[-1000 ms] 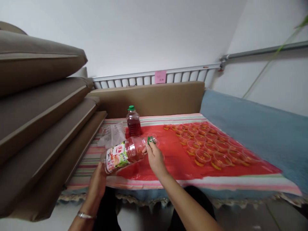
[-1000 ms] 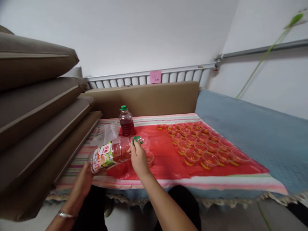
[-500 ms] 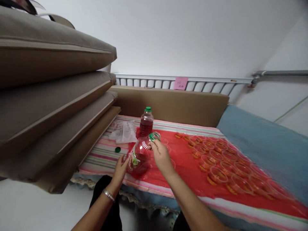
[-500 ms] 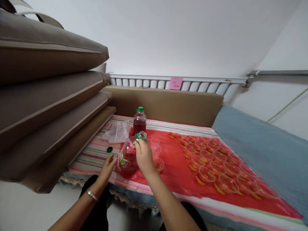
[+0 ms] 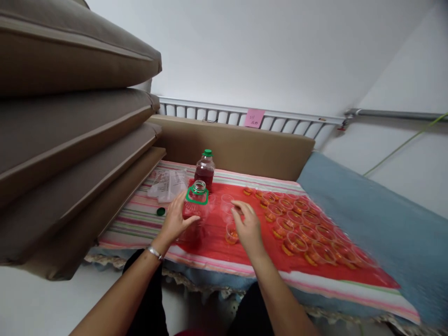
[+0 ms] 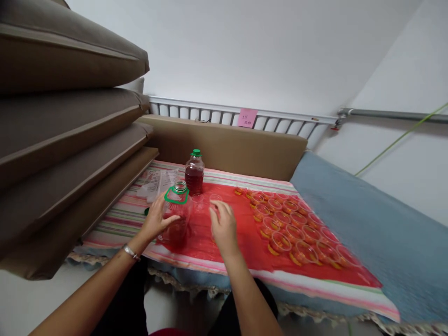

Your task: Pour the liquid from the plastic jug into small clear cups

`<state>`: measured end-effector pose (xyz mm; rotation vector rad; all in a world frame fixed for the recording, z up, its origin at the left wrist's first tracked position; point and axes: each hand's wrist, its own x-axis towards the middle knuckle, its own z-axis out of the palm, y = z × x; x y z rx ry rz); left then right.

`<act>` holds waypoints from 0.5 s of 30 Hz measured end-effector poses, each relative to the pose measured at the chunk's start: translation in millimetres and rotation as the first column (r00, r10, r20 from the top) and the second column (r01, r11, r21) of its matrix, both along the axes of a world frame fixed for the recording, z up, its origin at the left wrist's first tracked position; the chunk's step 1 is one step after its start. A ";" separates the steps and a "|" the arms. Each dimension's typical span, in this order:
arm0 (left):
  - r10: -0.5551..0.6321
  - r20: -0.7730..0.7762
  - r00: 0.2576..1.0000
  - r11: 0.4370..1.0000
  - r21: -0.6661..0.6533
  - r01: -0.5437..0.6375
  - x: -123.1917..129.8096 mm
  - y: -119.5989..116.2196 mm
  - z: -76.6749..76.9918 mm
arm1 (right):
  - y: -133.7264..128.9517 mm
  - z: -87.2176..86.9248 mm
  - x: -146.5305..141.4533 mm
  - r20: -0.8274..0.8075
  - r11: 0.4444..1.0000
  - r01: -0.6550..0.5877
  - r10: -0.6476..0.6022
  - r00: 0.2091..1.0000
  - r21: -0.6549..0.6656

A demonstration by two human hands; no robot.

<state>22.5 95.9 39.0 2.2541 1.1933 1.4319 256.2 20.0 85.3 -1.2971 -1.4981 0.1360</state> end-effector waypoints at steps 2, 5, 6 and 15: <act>0.001 0.004 1.000 1.000 0.003 -0.001 -2.9 0.4 -2.4 | -8.5 -38.8 30.8 -0.014 0.984 0.116 -0.119 0.993 -0.138; 0.000 0.010 1.000 1.000 0.004 0.000 -2.9 0.6 -3.6 | -19.4 -97.4 54.1 0.044 0.930 0.181 -0.176 0.983 -0.319; 0.001 0.010 1.000 1.000 0.007 -0.001 -2.3 0.9 -3.8 | -21.4 -112.4 55.4 0.070 0.915 0.186 -0.172 0.983 -0.359; 0.023 0.013 1.000 0.999 0.044 -0.023 -4.3 5.6 -9.4 | -11.2 -137.4 53.4 0.171 0.922 0.179 -0.126 0.977 -0.343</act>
